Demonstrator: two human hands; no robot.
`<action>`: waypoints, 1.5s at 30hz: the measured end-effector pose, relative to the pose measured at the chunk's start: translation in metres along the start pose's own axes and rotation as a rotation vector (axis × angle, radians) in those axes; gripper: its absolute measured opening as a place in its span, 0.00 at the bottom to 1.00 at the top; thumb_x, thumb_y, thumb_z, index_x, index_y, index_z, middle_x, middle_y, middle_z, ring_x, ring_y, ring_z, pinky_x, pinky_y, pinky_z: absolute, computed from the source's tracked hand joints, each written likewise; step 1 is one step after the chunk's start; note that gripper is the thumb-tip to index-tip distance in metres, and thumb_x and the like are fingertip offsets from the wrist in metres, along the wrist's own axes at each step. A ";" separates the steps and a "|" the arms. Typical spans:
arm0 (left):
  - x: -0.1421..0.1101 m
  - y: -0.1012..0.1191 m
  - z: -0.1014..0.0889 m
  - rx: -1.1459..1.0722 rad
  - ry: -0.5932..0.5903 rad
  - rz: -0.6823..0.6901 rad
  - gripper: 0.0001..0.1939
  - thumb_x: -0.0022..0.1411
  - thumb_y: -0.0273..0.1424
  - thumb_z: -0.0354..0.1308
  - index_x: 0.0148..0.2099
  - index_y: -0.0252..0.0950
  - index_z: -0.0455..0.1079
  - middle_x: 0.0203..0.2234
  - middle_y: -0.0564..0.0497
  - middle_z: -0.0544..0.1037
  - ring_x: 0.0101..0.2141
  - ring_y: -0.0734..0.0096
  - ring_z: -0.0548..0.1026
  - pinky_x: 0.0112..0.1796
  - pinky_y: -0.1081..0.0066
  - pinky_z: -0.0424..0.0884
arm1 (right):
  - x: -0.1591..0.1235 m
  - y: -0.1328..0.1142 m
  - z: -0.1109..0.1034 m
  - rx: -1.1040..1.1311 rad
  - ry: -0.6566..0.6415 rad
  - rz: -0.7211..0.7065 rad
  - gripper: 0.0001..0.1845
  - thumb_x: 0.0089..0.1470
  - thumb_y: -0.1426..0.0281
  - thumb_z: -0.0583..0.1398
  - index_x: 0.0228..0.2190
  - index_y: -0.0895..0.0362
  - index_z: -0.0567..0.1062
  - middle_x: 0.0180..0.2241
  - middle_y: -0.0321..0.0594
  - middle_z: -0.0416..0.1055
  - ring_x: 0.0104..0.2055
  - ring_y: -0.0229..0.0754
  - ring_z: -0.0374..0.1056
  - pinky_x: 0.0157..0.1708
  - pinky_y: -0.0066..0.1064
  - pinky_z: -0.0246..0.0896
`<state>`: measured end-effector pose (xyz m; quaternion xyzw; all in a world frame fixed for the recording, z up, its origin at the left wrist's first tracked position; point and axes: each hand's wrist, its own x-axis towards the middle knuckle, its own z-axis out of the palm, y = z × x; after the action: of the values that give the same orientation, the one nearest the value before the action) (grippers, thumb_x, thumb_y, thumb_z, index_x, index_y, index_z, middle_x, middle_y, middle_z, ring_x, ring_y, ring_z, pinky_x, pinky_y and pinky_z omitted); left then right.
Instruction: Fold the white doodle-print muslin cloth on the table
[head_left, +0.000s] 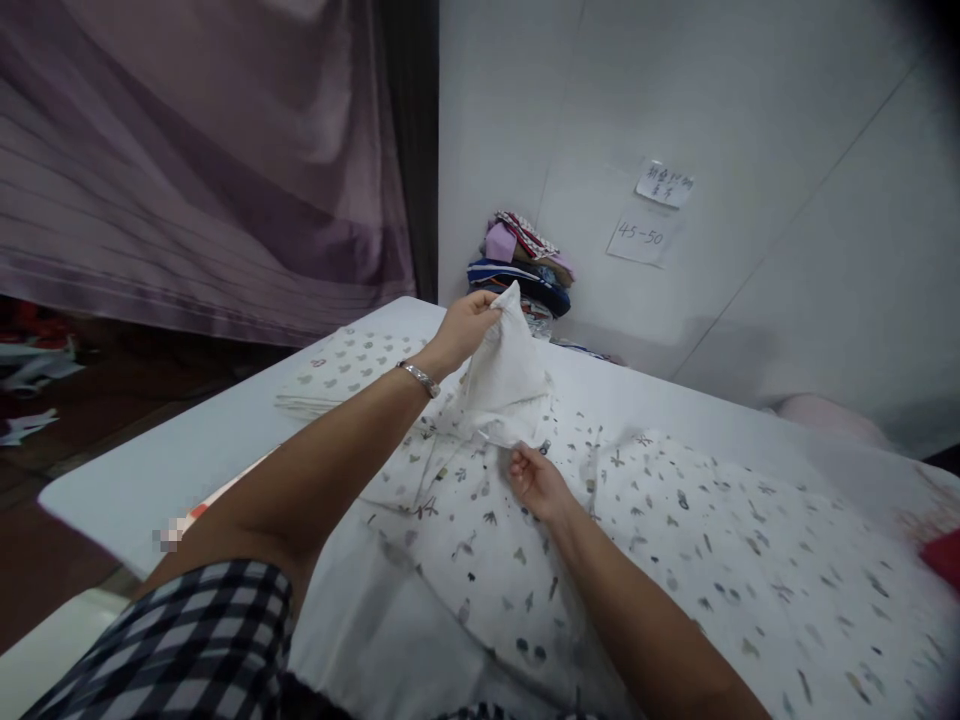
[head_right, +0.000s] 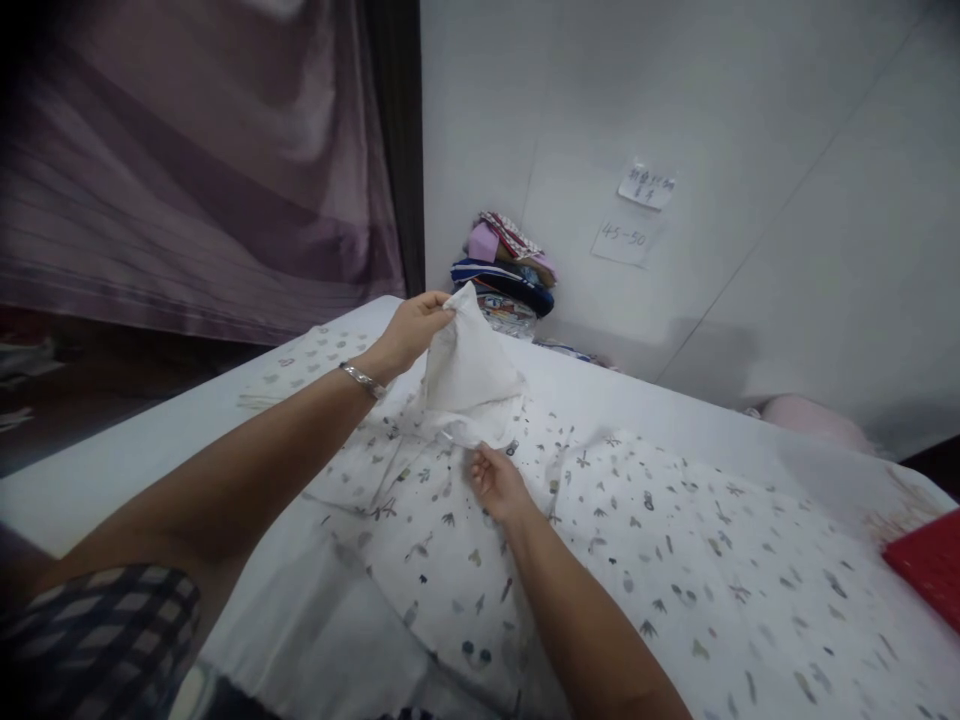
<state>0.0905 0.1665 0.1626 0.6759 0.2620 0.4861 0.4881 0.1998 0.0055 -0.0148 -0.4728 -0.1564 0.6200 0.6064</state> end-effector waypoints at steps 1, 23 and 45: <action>0.001 0.002 -0.001 0.001 0.004 0.010 0.06 0.54 0.25 0.53 0.35 0.34 0.69 0.26 0.54 0.74 0.29 0.76 0.71 0.35 0.72 0.68 | 0.003 -0.001 0.003 -0.057 -0.022 -0.055 0.15 0.44 0.61 0.65 0.23 0.55 0.66 0.21 0.32 0.67 0.21 0.32 0.59 0.19 0.22 0.52; 0.001 0.009 -0.018 -0.042 0.039 0.046 0.05 0.53 0.25 0.54 0.34 0.34 0.69 0.26 0.53 0.75 0.29 0.74 0.71 0.35 0.71 0.69 | 0.004 0.015 0.046 -0.007 -0.221 -0.030 0.19 0.43 0.61 0.66 0.37 0.55 0.73 0.33 0.39 0.76 0.38 0.44 0.71 0.37 0.33 0.67; -0.106 -0.001 -0.004 0.190 -0.293 -0.025 0.13 0.58 0.36 0.54 0.41 0.34 0.72 0.29 0.52 0.77 0.31 0.71 0.73 0.33 0.72 0.68 | -0.087 -0.011 0.002 -0.345 0.097 -0.130 0.12 0.47 0.63 0.64 0.32 0.57 0.76 0.35 0.43 0.74 0.35 0.43 0.70 0.28 0.32 0.72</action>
<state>0.0454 0.0804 0.1191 0.7793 0.2414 0.3492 0.4610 0.1891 -0.0693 0.0288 -0.5880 -0.2613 0.5199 0.5619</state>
